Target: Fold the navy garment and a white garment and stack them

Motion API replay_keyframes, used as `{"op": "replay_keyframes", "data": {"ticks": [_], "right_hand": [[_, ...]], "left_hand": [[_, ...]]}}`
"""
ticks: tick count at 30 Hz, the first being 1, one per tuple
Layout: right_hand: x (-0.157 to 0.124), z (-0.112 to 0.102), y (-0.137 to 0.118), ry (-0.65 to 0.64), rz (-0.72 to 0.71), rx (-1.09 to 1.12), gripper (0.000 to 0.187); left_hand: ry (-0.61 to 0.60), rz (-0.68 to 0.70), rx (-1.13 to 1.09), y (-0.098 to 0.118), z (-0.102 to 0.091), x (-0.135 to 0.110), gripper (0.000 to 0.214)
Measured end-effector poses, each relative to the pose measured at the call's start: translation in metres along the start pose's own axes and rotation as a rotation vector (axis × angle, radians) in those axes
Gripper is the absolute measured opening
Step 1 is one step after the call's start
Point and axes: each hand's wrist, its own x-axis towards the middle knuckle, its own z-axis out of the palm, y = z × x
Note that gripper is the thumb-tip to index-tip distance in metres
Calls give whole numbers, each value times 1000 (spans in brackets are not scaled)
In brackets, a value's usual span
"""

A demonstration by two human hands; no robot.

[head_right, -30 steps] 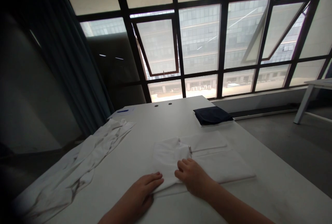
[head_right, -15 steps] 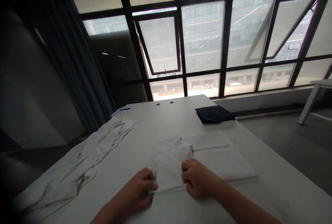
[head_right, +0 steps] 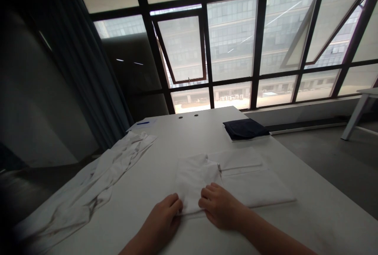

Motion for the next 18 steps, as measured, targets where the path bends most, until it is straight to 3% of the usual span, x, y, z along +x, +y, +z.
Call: {"op": "replay_keyframes", "data": {"ticks": [4, 12, 18], "right_hand": [[-2, -4, -1, -46, 22, 11, 10], [-11, -9, 11, -74, 107, 124, 22], [-14, -7, 13, -44, 55, 109, 19]], "left_hand": [[-59, 51, -63, -8, -4, -4, 38], [-72, 164, -102, -14, -13, -5, 48], [-48, 302, -68, -14, -23, -6, 59]]}}
